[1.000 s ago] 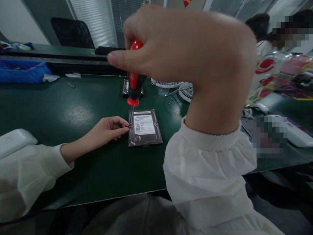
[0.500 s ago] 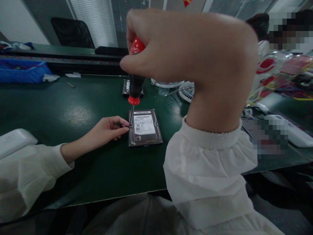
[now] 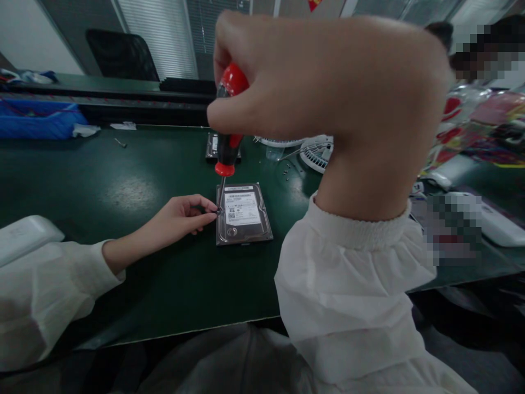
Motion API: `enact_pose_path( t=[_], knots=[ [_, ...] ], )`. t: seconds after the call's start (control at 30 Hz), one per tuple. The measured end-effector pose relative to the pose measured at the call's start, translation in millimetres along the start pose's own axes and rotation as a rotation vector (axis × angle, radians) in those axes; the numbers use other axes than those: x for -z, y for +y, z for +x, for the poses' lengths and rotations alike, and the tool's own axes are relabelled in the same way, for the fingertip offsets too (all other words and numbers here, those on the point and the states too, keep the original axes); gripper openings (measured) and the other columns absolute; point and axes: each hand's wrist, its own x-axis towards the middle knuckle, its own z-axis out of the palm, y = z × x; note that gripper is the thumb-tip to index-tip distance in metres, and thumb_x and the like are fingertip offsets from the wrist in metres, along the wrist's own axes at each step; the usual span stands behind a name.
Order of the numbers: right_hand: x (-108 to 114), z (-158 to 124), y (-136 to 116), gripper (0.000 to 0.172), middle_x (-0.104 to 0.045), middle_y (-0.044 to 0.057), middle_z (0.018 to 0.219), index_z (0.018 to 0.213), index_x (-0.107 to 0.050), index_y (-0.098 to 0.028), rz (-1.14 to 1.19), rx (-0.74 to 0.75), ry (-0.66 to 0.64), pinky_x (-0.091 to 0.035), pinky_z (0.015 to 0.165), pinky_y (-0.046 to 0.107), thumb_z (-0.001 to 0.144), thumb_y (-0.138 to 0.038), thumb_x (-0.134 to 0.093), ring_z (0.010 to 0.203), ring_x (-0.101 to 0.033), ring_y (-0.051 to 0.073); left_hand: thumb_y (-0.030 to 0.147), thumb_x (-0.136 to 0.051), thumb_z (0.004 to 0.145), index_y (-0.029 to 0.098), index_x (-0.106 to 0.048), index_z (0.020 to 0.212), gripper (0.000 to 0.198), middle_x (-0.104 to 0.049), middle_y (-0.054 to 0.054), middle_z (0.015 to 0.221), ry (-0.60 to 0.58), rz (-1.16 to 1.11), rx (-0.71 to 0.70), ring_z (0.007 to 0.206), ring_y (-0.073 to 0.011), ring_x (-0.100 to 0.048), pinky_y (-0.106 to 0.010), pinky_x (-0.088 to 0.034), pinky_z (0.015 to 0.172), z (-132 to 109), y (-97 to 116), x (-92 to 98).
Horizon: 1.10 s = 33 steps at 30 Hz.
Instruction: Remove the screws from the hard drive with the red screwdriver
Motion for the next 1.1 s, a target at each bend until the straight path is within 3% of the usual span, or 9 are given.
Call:
enact_pose_path(
  t=[0.2, 0.3, 0.4, 0.57, 0.77, 0.83, 0.97, 1.1],
  knots=[
    [-1.3, 3.2, 1.0, 0.064, -0.062, 0.003, 0.136, 0.137, -0.053, -0.022, -0.058, -0.035, 0.007, -0.044, 0.108, 0.051, 0.096, -0.063, -0.025, 0.129, -0.058, 0.037, 0.042, -0.075, 0.079, 0.017, -0.067, 0.096, 0.031, -0.067, 0.003, 0.073, 0.002, -0.002, 0.0, 0.054, -0.0067, -0.055, -0.017, -0.045, 0.048, 0.6, 0.8, -0.3],
    [0.1, 4.6, 2.5, 0.055, -0.063, 0.001, 0.134, 0.133, -0.055, -0.027, -0.063, -0.036, 0.0, -0.048, 0.105, 0.05, 0.091, -0.056, -0.036, 0.126, -0.06, 0.037, 0.043, -0.076, 0.078, 0.017, -0.067, 0.096, 0.032, -0.068, 0.003, 0.075, 0.002, -0.001, -0.002, 0.056, -0.0071, -0.056, -0.017, -0.046, 0.048, 1.0, 0.2, 0.5],
    [4.0, 1.4, -1.5, 0.062, -0.062, -0.002, 0.136, 0.141, -0.049, -0.035, -0.091, -0.041, -0.032, -0.049, 0.104, 0.046, 0.086, -0.061, -0.038, 0.127, -0.06, 0.036, 0.043, -0.076, 0.078, 0.018, -0.067, 0.096, 0.032, -0.068, 0.003, 0.075, -0.005, -0.002, -0.013, 0.055, -0.0068, -0.055, -0.017, -0.045, 0.048, 1.7, -1.8, 1.8],
    [4.7, -2.3, -6.8, 0.064, -0.057, -0.004, 0.145, 0.145, -0.048, -0.032, -0.104, -0.066, -0.026, -0.044, 0.114, 0.04, 0.095, -0.065, -0.028, 0.138, -0.052, 0.033, 0.044, -0.075, 0.079, 0.018, -0.067, 0.098, 0.033, -0.068, 0.003, 0.074, -0.003, 0.002, -0.006, 0.055, -0.0067, -0.055, -0.017, -0.045, 0.048, 2.0, -2.8, 1.6],
    [2.5, 0.0, -2.9, 0.061, -0.059, -0.002, 0.144, 0.148, -0.044, -0.032, -0.122, -0.032, -0.013, -0.049, 0.107, 0.045, 0.091, -0.053, -0.036, 0.133, -0.056, 0.035, 0.045, -0.076, 0.077, 0.018, -0.067, 0.097, 0.035, -0.068, 0.003, 0.074, 0.008, -0.003, 0.003, 0.054, -0.0072, -0.055, -0.017, -0.045, 0.047, 2.6, -4.0, 2.2],
    [2.8, 0.5, -3.9, 0.065, -0.058, 0.001, 0.145, 0.151, -0.038, -0.031, -0.132, -0.018, -0.033, -0.049, 0.106, 0.048, 0.09, -0.056, -0.035, 0.133, -0.056, 0.037, 0.045, -0.077, 0.077, 0.018, -0.067, 0.097, 0.035, -0.068, 0.003, 0.074, 0.008, -0.01, 0.002, 0.054, -0.0071, -0.055, -0.017, -0.045, 0.047, 2.7, -4.0, 2.2],
    [1.8, 2.8, -4.6, 0.064, -0.057, -0.004, 0.146, 0.148, -0.044, -0.034, -0.092, -0.051, -0.03, -0.046, 0.11, 0.043, 0.094, -0.065, -0.027, 0.136, -0.054, 0.034, 0.045, -0.077, 0.076, 0.018, -0.067, 0.096, 0.035, -0.067, 0.003, 0.071, 0.012, -0.014, 0.012, 0.053, -0.0071, -0.055, -0.017, -0.044, 0.047, 2.4, -1.3, 0.4],
    [1.4, 3.4, -2.3, 0.058, -0.058, -0.006, 0.145, 0.146, -0.046, -0.035, -0.123, -0.062, -0.012, -0.047, 0.106, 0.038, 0.094, -0.052, -0.026, 0.137, -0.055, 0.031, 0.044, -0.077, 0.076, 0.018, -0.067, 0.096, 0.035, -0.067, 0.003, 0.072, 0.009, -0.009, 0.013, 0.054, -0.0072, -0.055, -0.017, -0.045, 0.047, 1.9, 0.4, -0.6]
  ],
)
